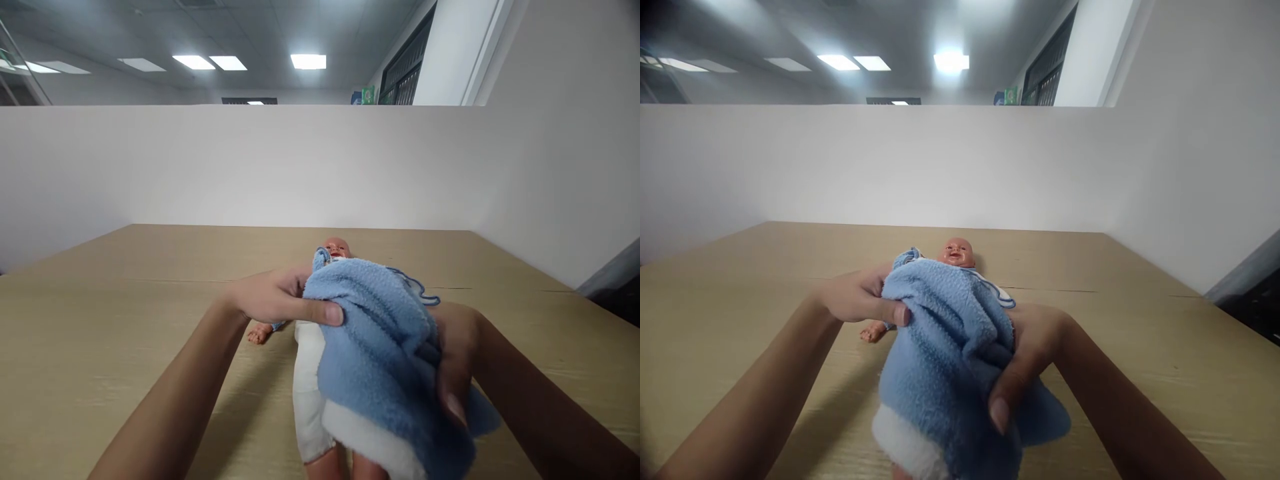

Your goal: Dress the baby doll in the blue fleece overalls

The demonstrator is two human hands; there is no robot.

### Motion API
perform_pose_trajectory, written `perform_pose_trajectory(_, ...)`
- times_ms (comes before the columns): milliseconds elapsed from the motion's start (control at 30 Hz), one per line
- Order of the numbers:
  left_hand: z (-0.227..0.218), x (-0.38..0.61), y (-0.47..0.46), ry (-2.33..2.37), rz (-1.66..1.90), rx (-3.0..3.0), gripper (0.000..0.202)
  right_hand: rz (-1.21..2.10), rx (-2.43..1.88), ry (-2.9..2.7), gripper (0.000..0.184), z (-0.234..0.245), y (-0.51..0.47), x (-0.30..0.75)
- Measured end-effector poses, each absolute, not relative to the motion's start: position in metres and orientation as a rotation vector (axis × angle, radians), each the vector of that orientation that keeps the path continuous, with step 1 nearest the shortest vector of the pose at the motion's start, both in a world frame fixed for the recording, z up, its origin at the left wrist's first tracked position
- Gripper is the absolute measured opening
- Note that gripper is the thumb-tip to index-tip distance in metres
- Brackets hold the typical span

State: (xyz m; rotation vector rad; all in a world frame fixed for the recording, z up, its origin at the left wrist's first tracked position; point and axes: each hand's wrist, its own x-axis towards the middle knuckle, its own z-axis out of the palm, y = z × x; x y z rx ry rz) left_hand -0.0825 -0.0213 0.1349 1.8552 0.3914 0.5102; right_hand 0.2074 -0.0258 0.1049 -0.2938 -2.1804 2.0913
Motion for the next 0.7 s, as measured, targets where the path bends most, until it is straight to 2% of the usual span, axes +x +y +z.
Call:
perform_pose_trajectory(100,0.135,-0.078,-0.023,0.446,0.511,1.841,0.038,2.099,-0.251,-2.08,0.03,0.104,-0.025,0.21)
perform_pose_trajectory(167,0.136,-0.075,-0.023,0.398,0.444,1.817,0.04,2.015,-0.331,-1.97,0.026,0.101,-0.025,0.213)
perform_pose_trajectory(333,0.137,-0.072,-0.021,0.195,0.213,1.709,0.042,2.029,-0.527,-1.611,0.052,0.095,-0.032,0.207)
perform_pose_trajectory(433,0.136,-0.073,-0.019,0.211,0.351,1.715,0.059,2.023,-0.611,-1.561,0.061,0.1,-0.042,0.198)
perform_pose_trajectory(467,0.135,-0.074,-0.019,0.235,0.409,1.721,0.057,2.003,-0.632,-1.571,0.064,0.103,-0.046,0.195)
perform_pose_trajectory(567,0.133,-0.079,-0.02,0.305,0.471,1.74,0.028,1.894,-0.688,-1.696,0.07,0.111,-0.05,0.192)
perform_pose_trajectory(700,0.131,-0.085,-0.028,0.421,0.544,1.703,0.029,1.889,-0.521,-1.88,0.084,0.116,-0.046,0.194)
